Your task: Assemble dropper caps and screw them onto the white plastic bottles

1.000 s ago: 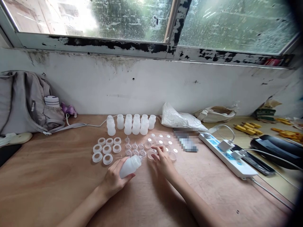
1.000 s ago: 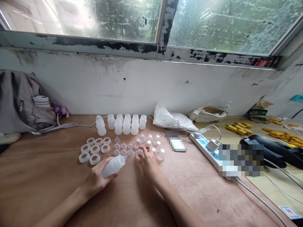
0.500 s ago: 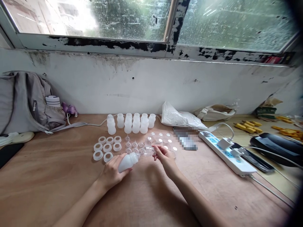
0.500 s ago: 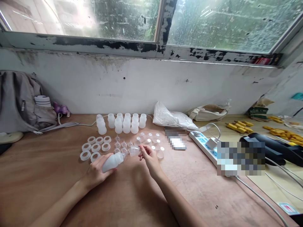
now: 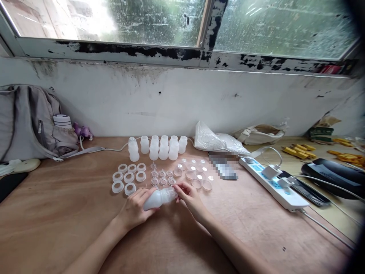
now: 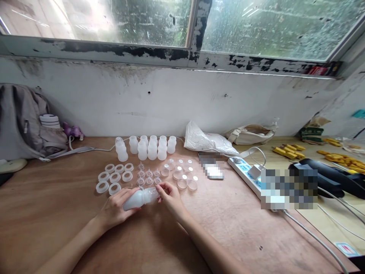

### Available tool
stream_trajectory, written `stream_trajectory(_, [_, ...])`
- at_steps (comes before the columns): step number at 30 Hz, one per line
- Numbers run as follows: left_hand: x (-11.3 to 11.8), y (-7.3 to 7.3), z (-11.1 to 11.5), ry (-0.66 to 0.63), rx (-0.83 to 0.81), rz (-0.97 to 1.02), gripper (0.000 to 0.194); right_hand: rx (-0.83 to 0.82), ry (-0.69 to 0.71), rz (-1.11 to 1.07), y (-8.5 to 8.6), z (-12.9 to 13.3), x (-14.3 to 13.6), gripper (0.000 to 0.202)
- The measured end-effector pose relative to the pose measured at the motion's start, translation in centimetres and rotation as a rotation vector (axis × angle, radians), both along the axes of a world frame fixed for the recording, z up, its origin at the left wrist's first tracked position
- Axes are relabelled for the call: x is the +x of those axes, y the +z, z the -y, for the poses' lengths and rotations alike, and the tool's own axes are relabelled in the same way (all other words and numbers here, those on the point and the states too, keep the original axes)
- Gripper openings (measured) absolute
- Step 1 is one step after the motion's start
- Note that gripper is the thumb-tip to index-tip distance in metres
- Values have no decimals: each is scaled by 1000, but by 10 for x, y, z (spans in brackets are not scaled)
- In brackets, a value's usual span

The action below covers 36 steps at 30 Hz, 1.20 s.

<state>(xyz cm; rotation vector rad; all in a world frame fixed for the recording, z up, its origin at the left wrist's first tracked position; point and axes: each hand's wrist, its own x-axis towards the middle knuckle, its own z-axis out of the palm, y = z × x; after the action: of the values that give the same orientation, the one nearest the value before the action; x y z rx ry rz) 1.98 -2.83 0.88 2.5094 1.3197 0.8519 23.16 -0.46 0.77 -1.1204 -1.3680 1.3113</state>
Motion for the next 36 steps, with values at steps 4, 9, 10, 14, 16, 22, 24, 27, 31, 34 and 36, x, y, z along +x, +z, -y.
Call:
stream_trajectory(4, [-2, -1, -1, -9, 16, 1, 47, 16, 25, -8, -1, 1, 1, 27])
stream_trajectory(9, [-3, -1, 0, -2, -6, -1, 48, 29, 37, 4, 1, 2, 2, 27])
stream_trajectory(10, [-3, -1, 0, -5, -6, 0, 48, 27, 35, 11, 2, 2, 1, 27])
stream_trajectory(14, [-3, -3, 0, -19, 13, -6, 48, 21, 28, 24, 4, 2, 0, 29])
stream_trajectory(16, [-3, -3, 0, -25, 26, -24, 48, 6, 26, 21, 3, 2, 0, 30])
stream_trajectory(22, [-3, -4, -1, -29, 63, -45, 49, -38, 21, -13, -1, 1, 0, 28])
stream_trajectory(24, [-3, -5, 0, -39, 71, -55, 50, -68, 35, -48, -2, 0, 1, 26])
stream_trajectory(27, [-3, -4, 0, -53, 83, -65, 51, -111, 75, -111, -3, -1, 2, 24])
stream_trajectory(31, [-4, -3, 1, -53, 92, -60, 50, -114, 92, -127, -1, 0, 3, 24])
stream_trajectory(34, [-4, -3, 1, -48, 84, -64, 50, -112, 90, -124, 1, 0, 3, 26])
stream_trajectory(36, [-4, -3, 1, -46, 84, -67, 50, -108, 91, -127, 3, 1, 2, 26])
